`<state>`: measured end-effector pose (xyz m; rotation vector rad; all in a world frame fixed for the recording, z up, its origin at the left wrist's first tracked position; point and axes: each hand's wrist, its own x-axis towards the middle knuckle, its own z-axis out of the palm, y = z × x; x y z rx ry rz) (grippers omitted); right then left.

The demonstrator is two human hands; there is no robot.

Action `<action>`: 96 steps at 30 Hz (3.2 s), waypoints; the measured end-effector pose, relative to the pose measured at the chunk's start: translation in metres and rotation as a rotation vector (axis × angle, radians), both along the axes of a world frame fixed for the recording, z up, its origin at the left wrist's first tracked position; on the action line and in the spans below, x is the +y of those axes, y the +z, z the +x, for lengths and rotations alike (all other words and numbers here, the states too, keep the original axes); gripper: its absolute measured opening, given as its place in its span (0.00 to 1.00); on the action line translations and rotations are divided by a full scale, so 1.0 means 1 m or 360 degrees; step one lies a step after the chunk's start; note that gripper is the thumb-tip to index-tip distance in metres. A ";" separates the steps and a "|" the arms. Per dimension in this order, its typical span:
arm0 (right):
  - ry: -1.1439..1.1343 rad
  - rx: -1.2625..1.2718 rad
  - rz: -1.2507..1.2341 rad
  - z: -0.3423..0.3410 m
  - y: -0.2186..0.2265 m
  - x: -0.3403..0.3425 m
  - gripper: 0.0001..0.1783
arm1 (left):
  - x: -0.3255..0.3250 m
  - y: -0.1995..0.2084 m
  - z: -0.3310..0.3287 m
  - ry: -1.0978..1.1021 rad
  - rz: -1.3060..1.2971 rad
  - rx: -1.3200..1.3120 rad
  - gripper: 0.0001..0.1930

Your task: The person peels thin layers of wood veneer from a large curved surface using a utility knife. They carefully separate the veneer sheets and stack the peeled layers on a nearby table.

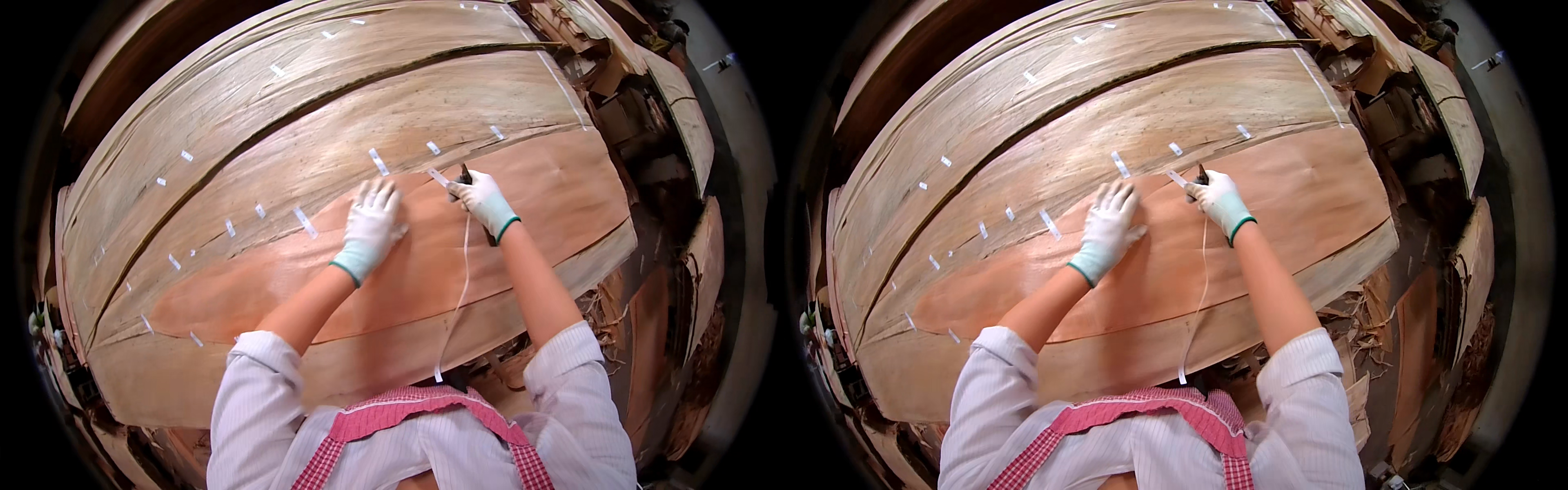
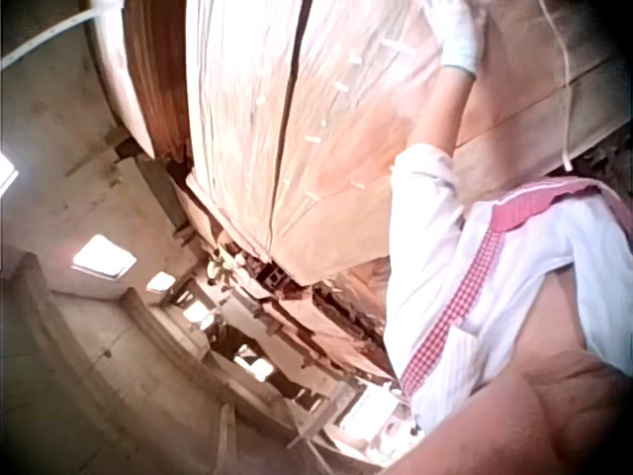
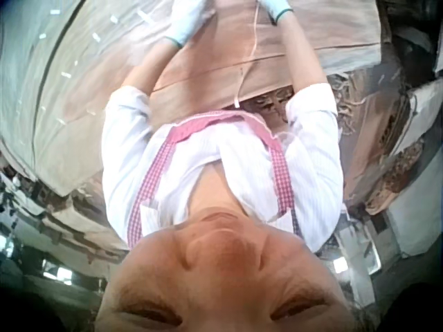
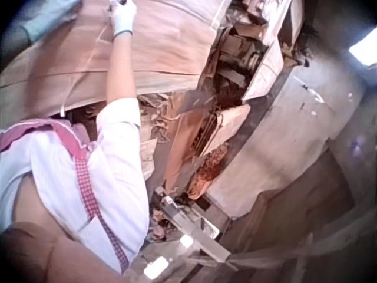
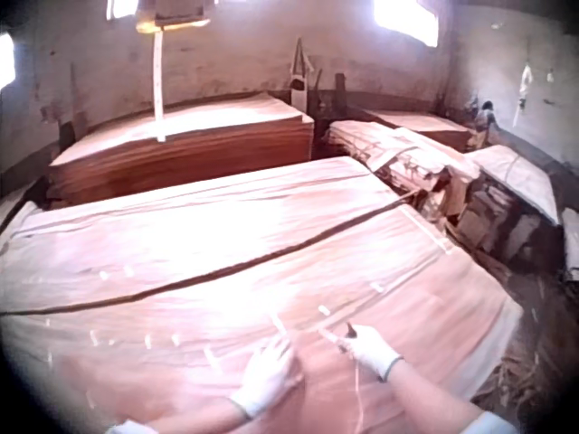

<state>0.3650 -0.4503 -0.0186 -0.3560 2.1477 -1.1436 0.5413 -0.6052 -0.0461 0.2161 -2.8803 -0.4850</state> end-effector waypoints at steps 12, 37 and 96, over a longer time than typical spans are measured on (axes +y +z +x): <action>-0.0441 -0.0253 -0.0162 0.046 -0.028 0.026 0.15 | 0.028 -0.030 -0.081 -0.0208 -0.0597 -0.0029 0.23; -0.0480 0.0342 0.0728 0.070 -0.044 0.268 0.10 | 0.276 -0.031 -0.031 -0.0800 -0.0174 -0.0064 0.27; -0.0886 -0.0432 -0.0187 -0.273 -0.023 0.460 0.11 | 0.425 -0.014 -0.488 0.0305 -0.0144 -0.0058 0.44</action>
